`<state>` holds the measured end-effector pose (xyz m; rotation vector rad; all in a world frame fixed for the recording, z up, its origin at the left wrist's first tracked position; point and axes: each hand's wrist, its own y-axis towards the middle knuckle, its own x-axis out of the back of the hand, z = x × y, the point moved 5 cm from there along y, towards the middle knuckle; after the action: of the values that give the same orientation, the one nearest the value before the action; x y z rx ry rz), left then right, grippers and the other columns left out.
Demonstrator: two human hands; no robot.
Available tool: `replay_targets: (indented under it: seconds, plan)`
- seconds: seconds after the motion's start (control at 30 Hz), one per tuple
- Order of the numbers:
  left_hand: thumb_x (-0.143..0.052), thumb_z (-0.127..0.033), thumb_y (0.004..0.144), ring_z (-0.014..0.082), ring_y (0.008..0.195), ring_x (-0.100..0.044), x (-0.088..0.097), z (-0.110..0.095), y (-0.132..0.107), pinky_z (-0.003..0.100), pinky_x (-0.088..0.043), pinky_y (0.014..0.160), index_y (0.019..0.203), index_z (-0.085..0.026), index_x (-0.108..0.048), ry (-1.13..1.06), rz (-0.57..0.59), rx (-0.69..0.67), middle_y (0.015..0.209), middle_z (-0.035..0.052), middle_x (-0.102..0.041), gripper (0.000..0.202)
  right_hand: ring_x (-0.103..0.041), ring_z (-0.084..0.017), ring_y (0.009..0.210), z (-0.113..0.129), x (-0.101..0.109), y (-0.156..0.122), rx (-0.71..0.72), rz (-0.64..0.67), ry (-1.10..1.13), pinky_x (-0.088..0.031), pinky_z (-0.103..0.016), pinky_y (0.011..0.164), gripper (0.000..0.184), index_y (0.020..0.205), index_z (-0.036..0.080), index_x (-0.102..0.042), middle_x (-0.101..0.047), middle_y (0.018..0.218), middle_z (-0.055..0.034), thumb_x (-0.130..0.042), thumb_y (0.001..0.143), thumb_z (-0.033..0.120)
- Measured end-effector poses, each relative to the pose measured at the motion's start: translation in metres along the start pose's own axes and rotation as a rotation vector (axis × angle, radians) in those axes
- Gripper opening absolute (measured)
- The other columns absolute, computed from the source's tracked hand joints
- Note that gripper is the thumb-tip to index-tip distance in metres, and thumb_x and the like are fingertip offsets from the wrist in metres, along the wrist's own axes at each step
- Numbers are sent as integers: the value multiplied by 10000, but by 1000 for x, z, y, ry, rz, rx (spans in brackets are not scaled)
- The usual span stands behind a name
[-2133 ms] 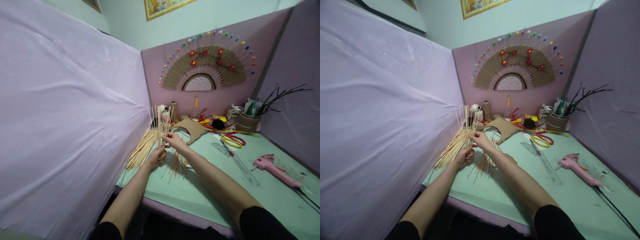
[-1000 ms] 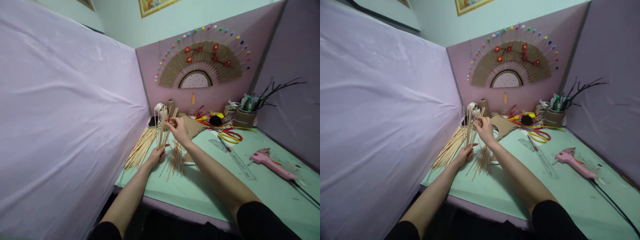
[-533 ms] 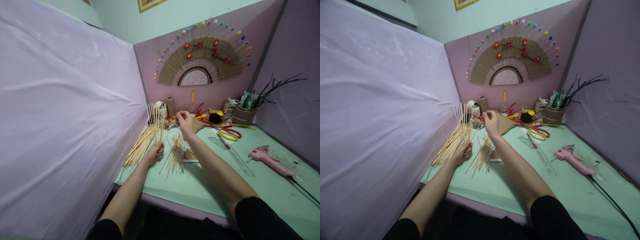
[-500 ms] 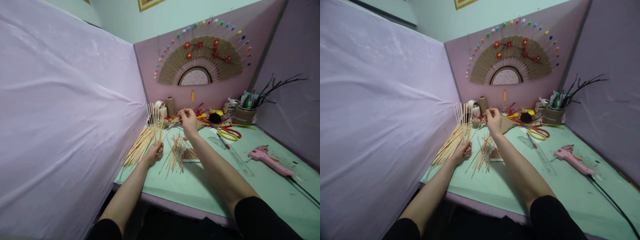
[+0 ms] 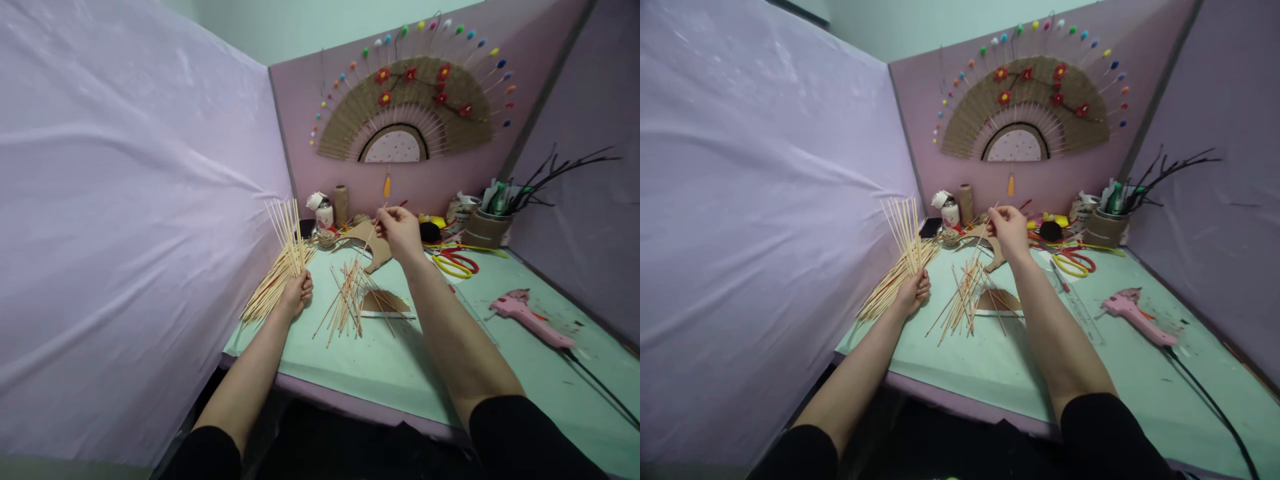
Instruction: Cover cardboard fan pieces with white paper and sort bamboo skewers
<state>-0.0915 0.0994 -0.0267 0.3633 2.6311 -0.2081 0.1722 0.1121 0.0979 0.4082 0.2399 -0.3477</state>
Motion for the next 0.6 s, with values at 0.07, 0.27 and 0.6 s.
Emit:
replay_targets:
  seconds: [0.07,0.27,0.6]
  plan:
    - [-716,-482,752,10,372,-180,-1,-1,-1,126,-80,376,767,-179,-448,-4,14,1,494,-114,-281,404,-501,-59,448,-22,-5,0,-152,58,-40,-419,-159,409,238,713,167,-539,-604,595,10,-708,761,327]
    - [-735,-442,744,10,384,-176,-9,-3,-7,123,-85,379,779,-165,-484,2,113,35,497,-110,-279,376,-459,-69,378,-86,-19,-17,-415,215,-400,-416,-189,382,306,620,176,-494,-571,478,2,-763,718,284]
    - [-705,-437,777,18,396,-172,-12,-7,-12,126,-106,386,792,-162,-498,16,190,26,500,-104,-276,344,-477,-118,366,-110,-16,-19,-314,315,-840,-380,-237,466,253,528,162,-568,-479,345,7,-698,726,253]
